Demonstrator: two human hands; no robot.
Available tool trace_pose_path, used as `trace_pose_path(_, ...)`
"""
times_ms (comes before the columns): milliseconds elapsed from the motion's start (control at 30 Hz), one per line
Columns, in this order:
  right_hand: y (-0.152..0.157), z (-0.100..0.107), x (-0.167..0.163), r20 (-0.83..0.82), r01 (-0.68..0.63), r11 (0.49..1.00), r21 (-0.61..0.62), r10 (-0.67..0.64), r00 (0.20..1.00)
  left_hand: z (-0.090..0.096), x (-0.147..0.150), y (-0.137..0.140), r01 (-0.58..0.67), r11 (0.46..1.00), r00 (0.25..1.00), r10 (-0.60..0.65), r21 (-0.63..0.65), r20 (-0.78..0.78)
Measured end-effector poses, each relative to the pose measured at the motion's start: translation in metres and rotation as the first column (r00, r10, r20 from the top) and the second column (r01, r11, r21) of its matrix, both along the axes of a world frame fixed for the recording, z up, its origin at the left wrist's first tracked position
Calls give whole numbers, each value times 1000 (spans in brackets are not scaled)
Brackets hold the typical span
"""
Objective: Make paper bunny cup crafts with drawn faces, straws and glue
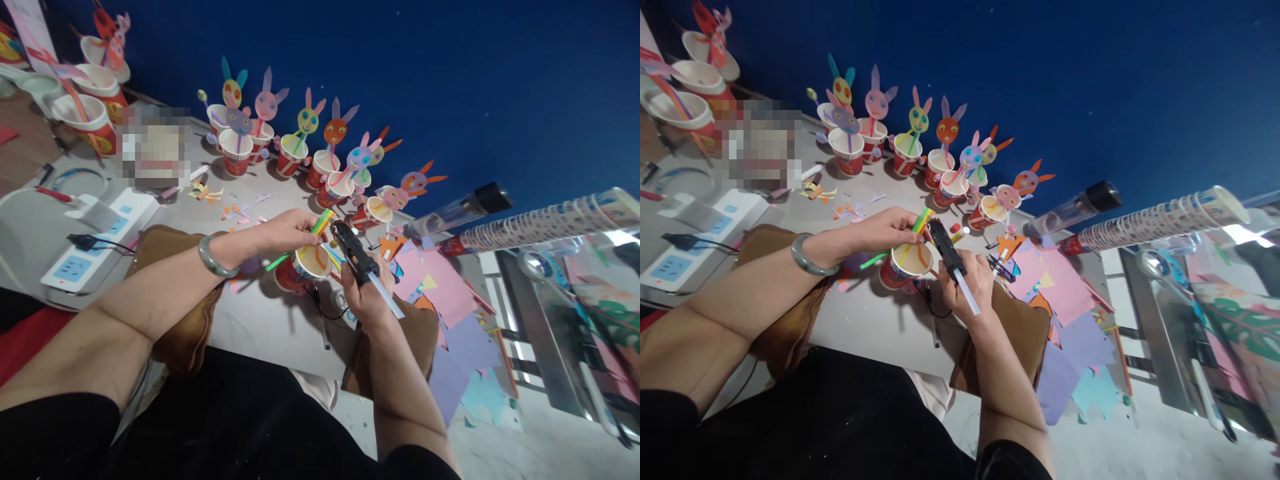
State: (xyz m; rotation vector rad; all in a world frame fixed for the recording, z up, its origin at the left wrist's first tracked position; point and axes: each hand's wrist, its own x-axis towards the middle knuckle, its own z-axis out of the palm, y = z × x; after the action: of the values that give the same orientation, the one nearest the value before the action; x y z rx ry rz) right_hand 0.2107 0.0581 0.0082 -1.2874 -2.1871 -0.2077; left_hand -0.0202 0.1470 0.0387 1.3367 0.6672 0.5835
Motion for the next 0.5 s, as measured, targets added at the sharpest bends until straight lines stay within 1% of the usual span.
trace_pose_path(67, 0, 0, -1, 2, 15, 1000, 0, -15, 1000, -1, -1, 0, 14, 1000, 1000, -14, 0, 6)
trace_pose_path(167, 0, 2, -2, 16, 24, 998, 55, -25, 1000, -2, -1, 1, 32, 999, 999, -32, 17, 3)
trace_pose_path(267, 1, 3, -3, 33, -6, 994, 105, 3, 999, -2, -1, 1, 27, 999, 1000, -27, 20, 2)
trace_pose_path(333, 1, 3, -3, 37, -5, 996, 95, 2, 999, -1, -1, 1, 24, 1000, 1000, -24, 8, 8)
trace_pose_path(433, 0, 2, -2, 34, 40, 998, 48, -41, 999, 1, -1, 0, 23, 1000, 1000, -23, 3, 5)
trace_pose_path(500, 0, 1, -2, 27, 44, 999, 28, -45, 999, 3, -1, -1, 12, 1000, 1000, -12, 0, -4)
